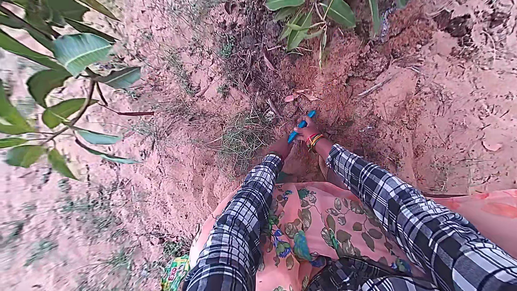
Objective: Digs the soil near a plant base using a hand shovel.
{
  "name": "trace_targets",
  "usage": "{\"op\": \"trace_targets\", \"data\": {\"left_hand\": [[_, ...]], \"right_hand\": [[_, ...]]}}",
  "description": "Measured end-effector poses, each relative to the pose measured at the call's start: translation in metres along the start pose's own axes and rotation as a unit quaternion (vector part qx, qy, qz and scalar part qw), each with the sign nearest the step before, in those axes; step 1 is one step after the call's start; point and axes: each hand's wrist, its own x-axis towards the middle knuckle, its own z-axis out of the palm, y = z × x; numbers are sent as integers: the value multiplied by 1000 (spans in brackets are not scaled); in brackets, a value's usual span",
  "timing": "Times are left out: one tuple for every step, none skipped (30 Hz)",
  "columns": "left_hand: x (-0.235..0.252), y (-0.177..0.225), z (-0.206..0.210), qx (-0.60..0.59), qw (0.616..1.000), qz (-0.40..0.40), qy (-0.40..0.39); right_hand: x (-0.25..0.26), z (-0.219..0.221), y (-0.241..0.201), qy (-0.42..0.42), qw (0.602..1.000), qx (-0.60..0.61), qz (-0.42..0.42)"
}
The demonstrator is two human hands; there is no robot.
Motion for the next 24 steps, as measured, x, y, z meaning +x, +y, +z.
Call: {"op": "trace_targets", "data": {"left_hand": [[0, 0, -2, 3, 1000, 1, 6], [0, 0, -4, 3, 1000, -1, 11], [0, 2, -7, 4, 1000, -5, 19], [0, 3, -9, 3, 1000, -7, 26], [0, 5, -12, 2, 999, -8, 35], [-1, 9, -17, -4, 999, -5, 51], [-1, 14, -21, -15, 997, 1, 74], [-2, 20, -26, -37, 994, 9, 105], [-4, 27, -33, -68, 987, 18, 144], [-8, 37, -41, -105, 976, 33, 188], [-14, 48, -52, -145, 959, 58, 236], [-23, 59, -65, -184, 938, 91, 279], [-32, 68, -77, -220, 917, 123, 310], [-41, 74, -83, -254, 898, 149, 327], [-46, 78, -88, -291, 880, 169, 334], [-50, 82, -90, -333, 865, 182, 328], [-54, 88, -87, -378, 852, 190, 307], [-59, 95, -80, -425, 838, 195, 280], [-66, 104, -70, -467, 824, 204, 249], [-75, 112, -59, -491, 818, 209, 216], [-85, 120, -47, -494, 822, 211, 190], [-96, 127, -35, -482, 835, 206, 169], [-107, 131, -29, -459, 853, 205, 142], [-113, 132, -27, -430, 871, 214, 105]], "right_hand": [[1, 2, -3, 1, 1000, -9, -5], [2, 3, -7, 3, 1000, -15, -11], [2, 5, -11, 2, 1000, -20, -18], [1, 6, -17, 1, 999, -24, -27], [-1, 6, -24, 2, 999, -31, -41], [-2, 6, -33, 1, 997, -44, -66], [-4, 4, -45, -4, 993, -63, -102], [-8, 3, -60, -9, 984, -89, -153], [-13, 2, -79, -18, 971, -116, -210], [-21, 2, -100, -26, 953, -139, -267], [-33, 2, -126, -40, 935, -160, -315], [-47, 4, -151, -56, 916, -166, -360], [-60, 6, -171, -76, 901, -154, -398], [-71, 8, -184, -92, 893, -133, -419], [-80, 10, -195, -91, 897, -113, -418], [-87, 10, -203, -66, 909, -108, -397], [-93, 6, -208, -33, 925, -132, -354], [-100, 0, -209, -16, 939, -175, -296], [-107, -7, -206, -26, 945, -223, -238], [-111, -13, -199, -55, 944, -268, -186], [-115, -19, -190, -83, 935, -316, -141], [-122, -25, -184, -95, 923, -355, -110], [-131, -33, -180, -88, 914, -385, -94], [-138, -44, -176, -76, 908, -403, -88]]}}
